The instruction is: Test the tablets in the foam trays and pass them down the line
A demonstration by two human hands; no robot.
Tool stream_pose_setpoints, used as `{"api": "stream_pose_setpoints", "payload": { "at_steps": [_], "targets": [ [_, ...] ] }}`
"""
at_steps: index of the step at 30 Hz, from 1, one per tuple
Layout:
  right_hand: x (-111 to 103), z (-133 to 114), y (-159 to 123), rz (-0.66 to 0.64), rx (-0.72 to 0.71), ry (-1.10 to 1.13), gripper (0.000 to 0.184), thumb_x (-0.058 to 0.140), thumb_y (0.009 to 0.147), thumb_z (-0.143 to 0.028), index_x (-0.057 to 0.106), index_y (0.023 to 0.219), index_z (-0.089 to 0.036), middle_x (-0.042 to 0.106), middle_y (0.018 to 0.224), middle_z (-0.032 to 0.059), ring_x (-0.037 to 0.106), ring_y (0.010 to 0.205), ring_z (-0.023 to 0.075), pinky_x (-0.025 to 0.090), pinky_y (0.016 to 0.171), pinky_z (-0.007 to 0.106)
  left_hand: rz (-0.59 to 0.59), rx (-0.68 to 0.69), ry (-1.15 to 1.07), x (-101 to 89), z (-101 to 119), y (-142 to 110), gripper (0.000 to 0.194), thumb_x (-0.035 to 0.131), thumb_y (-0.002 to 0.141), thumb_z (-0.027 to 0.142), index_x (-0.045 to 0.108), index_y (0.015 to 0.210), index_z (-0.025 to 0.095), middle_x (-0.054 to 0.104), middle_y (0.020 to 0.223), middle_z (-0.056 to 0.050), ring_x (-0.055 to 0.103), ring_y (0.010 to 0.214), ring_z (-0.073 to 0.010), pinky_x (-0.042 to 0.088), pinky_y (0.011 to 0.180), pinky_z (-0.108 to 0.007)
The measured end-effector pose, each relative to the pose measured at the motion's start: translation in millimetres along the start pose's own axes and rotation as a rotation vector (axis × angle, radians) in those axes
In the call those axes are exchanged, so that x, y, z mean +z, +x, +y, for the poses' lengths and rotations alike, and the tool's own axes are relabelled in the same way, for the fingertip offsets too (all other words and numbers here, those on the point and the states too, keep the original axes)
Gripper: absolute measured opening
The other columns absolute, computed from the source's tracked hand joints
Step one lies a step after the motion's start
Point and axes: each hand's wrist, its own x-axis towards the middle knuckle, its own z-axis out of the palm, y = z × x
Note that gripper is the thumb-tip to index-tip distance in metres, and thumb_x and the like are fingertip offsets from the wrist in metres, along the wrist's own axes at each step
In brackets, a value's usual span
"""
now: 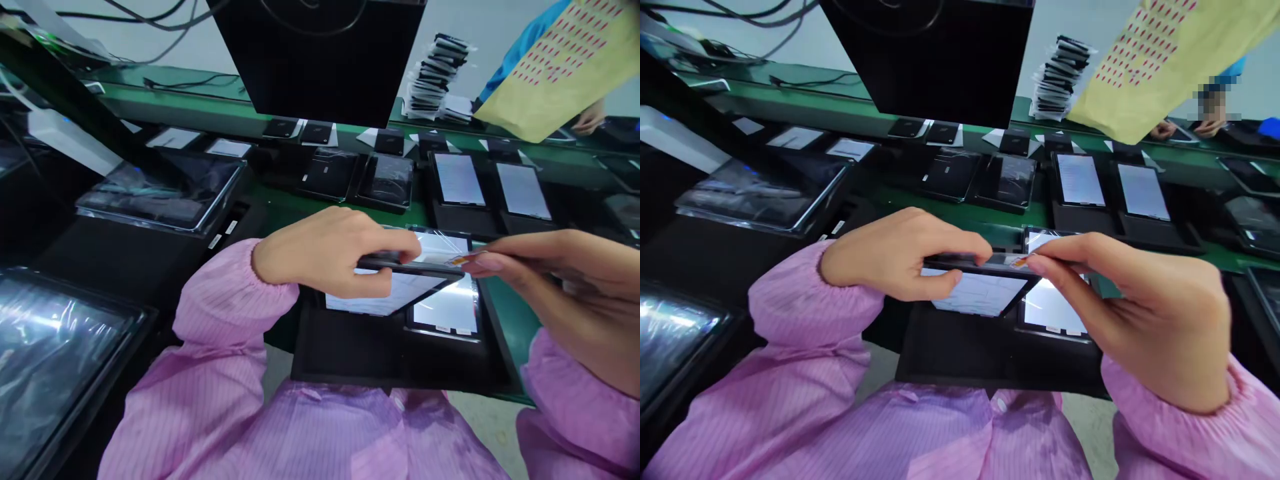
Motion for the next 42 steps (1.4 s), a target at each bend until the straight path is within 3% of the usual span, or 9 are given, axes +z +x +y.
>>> {"api": "stream_pose_setpoints", "payload": {
  "at_steps": [3, 6, 16, 21, 28, 33, 36, 39, 42],
  "targets": [
    [5.2, -7.3, 8.6, -0.053, -0.121, -0.111, 0.019, 0.059, 0.093, -0.041, 0.066, 0.089, -0.024, 0.07, 0.068, -0.0063, 0.053, 0.043, 0.0051, 0.039, 0.042, 0.021, -0.047, 0.047, -0.031, -1.4, -6.7, 16.4, 0.005, 0.057, 0.079, 0.027, 0.057, 0.08, 0.022, 0.051, 0.061, 0.006, 0.039, 0.052, -0.0102, 0.026, 0.052, -0.027],
    [11.1, -5.3, 14.6, -0.047, -0.139, -0.157, 0.017, 0.054, 0.097, -0.036, 0.061, 0.091, -0.022, 0.069, 0.069, -0.0053, 0.052, 0.041, 0.0056, 0.037, 0.04, 0.021, -0.055, 0.092, -0.119, -2.2, -19.5, 27.4, 0.016, 0.052, 0.081, 0.021, 0.048, 0.066, 0.02, 0.044, 0.059, 0.005, 0.034, 0.052, -0.0093, 0.026, 0.054, -0.028],
    [17.8, -3.7, 22.7, -0.042, -0.111, -0.023, 0.013, 0.058, 0.095, -0.032, 0.06, 0.089, -0.021, 0.072, 0.072, -0.0048, 0.069, 0.064, 0.0064, 0.048, 0.054, 0.011, 0.011, 0.133, -0.2, -5.5, -28.0, 16.0, 0.025, 0.041, 0.081, 0.012, 0.064, 0.087, 0.021, 0.066, 0.081, 0.002, 0.05, 0.06, -0.01, 0.037, 0.062, -0.027],
    [14.4, -4.0, 17.6, -0.027, -0.092, -0.006, 0.013, 0.058, 0.094, -0.033, 0.06, 0.089, -0.021, 0.073, 0.073, -0.0036, 0.07, 0.063, 0.0086, 0.049, 0.051, 0.012, 0.051, 0.135, -0.124, -3.4, -20.2, 12.0, 0.022, 0.043, 0.077, 0.013, 0.063, 0.084, 0.021, 0.063, 0.072, 0.002, 0.05, 0.06, -0.0117, 0.038, 0.062, -0.029],
    [11.4, -1.7, 11.0, -0.029, -0.114, -0.021, 0.014, 0.059, 0.094, -0.033, 0.061, 0.09, -0.02, 0.073, 0.074, -0.0028, 0.07, 0.063, 0.0093, 0.046, 0.048, 0.014, -0.003, 0.141, -0.066, 2.9, -7.4, 27.3, 0.01, 0.051, 0.077, 0.021, 0.05, 0.068, 0.02, 0.043, 0.058, 0.005, 0.033, 0.052, -0.0097, 0.026, 0.053, -0.03],
    [12.7, 0.7, 13.4, -0.025, -0.153, -0.028, 0.013, 0.058, 0.095, -0.031, 0.061, 0.091, -0.019, 0.073, 0.076, -0.002, 0.069, 0.062, 0.0087, 0.042, 0.046, 0.015, 0.002, 0.108, -0.227, -4.0, -17.4, 28.5, 0.016, 0.053, 0.081, 0.016, 0.047, 0.066, 0.019, 0.047, 0.063, 0.005, 0.039, 0.056, -0.0078, 0.032, 0.056, -0.026],
    [19.1, -5.0, 23.1, -0.072, -0.208, 0.033, 0.011, 0.059, 0.094, -0.03, 0.06, 0.09, -0.02, 0.071, 0.072, -0.0042, 0.064, 0.055, 0.0068, 0.043, 0.048, 0.015, 0.104, -0.013, -0.394, -6.3, -21.9, 10.9, 0.012, 0.061, 0.086, 0.023, 0.056, 0.077, 0.017, 0.06, 0.077, 0.002, 0.053, 0.064, -0.008, 0.041, 0.06, -0.024],
    [30.9, -14.1, 35.3, -0.1, -0.267, 0.047, 0.012, 0.057, 0.095, -0.029, 0.059, 0.087, -0.021, 0.067, 0.065, -0.0059, 0.059, 0.049, 0.0071, 0.04, 0.047, 0.018, 0.338, -0.13, -0.54, 3.6, -22.1, -7.6, 0.019, 0.068, 0.085, 0.028, 0.056, 0.078, 0.016, 0.062, 0.08, 0.0, 0.058, 0.066, -0.0088, 0.045, 0.058, -0.022],
    [43.2, -20.8, 44.1, -0.128, -0.282, 0.022, 0.017, 0.052, 0.096, -0.033, 0.06, 0.086, -0.022, 0.065, 0.064, -0.0045, 0.057, 0.049, 0.0088, 0.036, 0.046, 0.02, 0.566, -0.124, -0.622, 20.5, -21.9, -16.6, 0.024, 0.072, 0.083, 0.027, 0.052, 0.075, 0.016, 0.062, 0.079, 0.0, 0.06, 0.066, -0.0081, 0.046, 0.055, -0.019]
  ]
}}
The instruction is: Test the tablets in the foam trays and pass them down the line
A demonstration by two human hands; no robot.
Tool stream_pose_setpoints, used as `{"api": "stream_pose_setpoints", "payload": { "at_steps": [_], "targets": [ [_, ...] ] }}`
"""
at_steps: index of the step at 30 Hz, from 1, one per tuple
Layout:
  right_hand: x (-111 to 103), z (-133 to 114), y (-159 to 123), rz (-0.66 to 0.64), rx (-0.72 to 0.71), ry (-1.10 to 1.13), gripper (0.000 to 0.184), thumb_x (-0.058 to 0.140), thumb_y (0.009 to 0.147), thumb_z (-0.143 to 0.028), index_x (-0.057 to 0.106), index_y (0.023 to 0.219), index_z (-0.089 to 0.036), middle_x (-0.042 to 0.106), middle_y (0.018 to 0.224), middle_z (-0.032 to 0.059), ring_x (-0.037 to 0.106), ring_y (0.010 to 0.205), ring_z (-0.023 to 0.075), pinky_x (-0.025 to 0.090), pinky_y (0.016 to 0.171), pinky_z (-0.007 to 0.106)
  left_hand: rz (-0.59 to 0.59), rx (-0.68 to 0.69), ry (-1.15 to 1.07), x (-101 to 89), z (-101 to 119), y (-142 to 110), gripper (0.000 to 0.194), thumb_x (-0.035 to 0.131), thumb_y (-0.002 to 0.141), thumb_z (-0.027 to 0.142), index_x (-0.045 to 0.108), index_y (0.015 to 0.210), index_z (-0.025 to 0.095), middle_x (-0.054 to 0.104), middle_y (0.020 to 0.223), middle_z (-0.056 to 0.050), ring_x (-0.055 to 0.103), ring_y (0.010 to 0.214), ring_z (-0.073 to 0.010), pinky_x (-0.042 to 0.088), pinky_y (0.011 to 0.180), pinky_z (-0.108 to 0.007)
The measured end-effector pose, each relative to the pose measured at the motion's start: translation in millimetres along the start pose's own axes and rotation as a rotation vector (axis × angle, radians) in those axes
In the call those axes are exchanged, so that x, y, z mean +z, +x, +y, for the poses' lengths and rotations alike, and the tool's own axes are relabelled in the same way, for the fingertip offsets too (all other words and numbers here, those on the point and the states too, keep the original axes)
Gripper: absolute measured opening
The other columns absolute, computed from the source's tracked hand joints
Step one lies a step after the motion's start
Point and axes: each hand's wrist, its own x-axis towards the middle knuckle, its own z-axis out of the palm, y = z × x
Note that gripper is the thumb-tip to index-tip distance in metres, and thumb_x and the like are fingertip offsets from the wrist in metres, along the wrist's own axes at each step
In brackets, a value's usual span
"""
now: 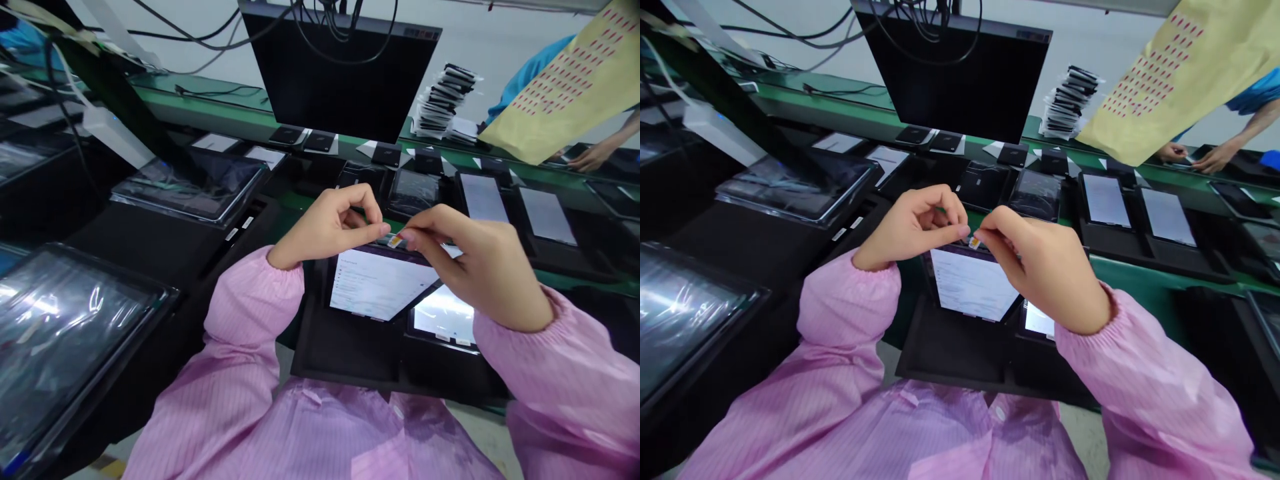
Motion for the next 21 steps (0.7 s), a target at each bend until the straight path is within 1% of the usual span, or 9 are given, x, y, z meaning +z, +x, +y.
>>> {"api": "stream_pose_setpoints", "payload": {
  "at_steps": [2, 7, 10, 14, 17, 21],
  "targets": [
    [4.8, -1.2, 3.8, -0.043, 0.0, -0.012, 0.019, 0.05, 0.097, -0.034, 0.061, 0.086, -0.022, 0.065, 0.065, -0.0037, 0.057, 0.05, 0.0095, 0.036, 0.048, 0.021, 0.058, 0.043, -0.031, 5.4, -5.7, -5.0, 0.027, 0.073, 0.083, 0.028, 0.05, 0.074, 0.016, 0.062, 0.078, 0.001, 0.06, 0.065, -0.0073, 0.045, 0.052, -0.017],
    [5.2, -3.2, 5.3, -0.114, -0.054, -0.057, 0.02, 0.048, 0.098, -0.029, 0.06, 0.085, -0.02, 0.065, 0.067, -0.0025, 0.052, 0.049, 0.0081, 0.036, 0.049, 0.021, 0.112, 0.14, -0.05, 11.9, -13.2, -6.1, 0.029, 0.074, 0.082, 0.029, 0.05, 0.072, 0.017, 0.062, 0.073, 0.002, 0.059, 0.059, -0.0063, 0.042, 0.046, -0.015],
    [2.7, -3.7, 6.2, -0.119, -0.096, -0.093, 0.018, 0.049, 0.098, -0.026, 0.059, 0.084, -0.02, 0.065, 0.068, -0.0026, 0.053, 0.051, 0.0077, 0.037, 0.05, 0.02, 0.143, 0.14, -0.044, 13.0, -15.3, -5.6, 0.03, 0.076, 0.081, 0.029, 0.05, 0.072, 0.018, 0.06, 0.07, 0.003, 0.058, 0.056, -0.0068, 0.041, 0.043, -0.017],
    [1.0, -3.6, 8.4, -0.107, -0.173, -0.138, 0.017, 0.05, 0.098, -0.023, 0.059, 0.084, -0.019, 0.062, 0.068, -0.0031, 0.051, 0.051, 0.0069, 0.036, 0.049, 0.02, 0.19, 0.156, -0.029, 15.0, -16.6, -6.1, 0.029, 0.074, 0.081, 0.026, 0.047, 0.07, 0.019, 0.053, 0.063, 0.005, 0.053, 0.052, -0.0059, 0.037, 0.041, -0.017],
    [0.4, -3.5, 10.2, -0.15, -0.21, -0.145, 0.02, 0.049, 0.098, -0.024, 0.059, 0.083, -0.018, 0.061, 0.069, -0.0028, 0.048, 0.051, 0.007, 0.034, 0.048, 0.022, 0.206, 0.163, -0.02, 16.5, -16.5, -6.6, 0.028, 0.071, 0.082, 0.025, 0.046, 0.07, 0.019, 0.051, 0.063, 0.006, 0.052, 0.051, -0.0053, 0.037, 0.041, -0.018],
    [0.1, -2.4, 12.9, -0.211, -0.223, -0.106, 0.022, 0.05, 0.098, -0.024, 0.059, 0.08, -0.017, 0.057, 0.067, -0.0036, 0.045, 0.051, 0.0069, 0.032, 0.047, 0.023, 0.223, 0.147, -0.014, 17.7, -16.3, -7.4, 0.027, 0.069, 0.083, 0.024, 0.045, 0.07, 0.02, 0.051, 0.063, 0.005, 0.051, 0.052, -0.0058, 0.037, 0.041, -0.018]
  ]
}}
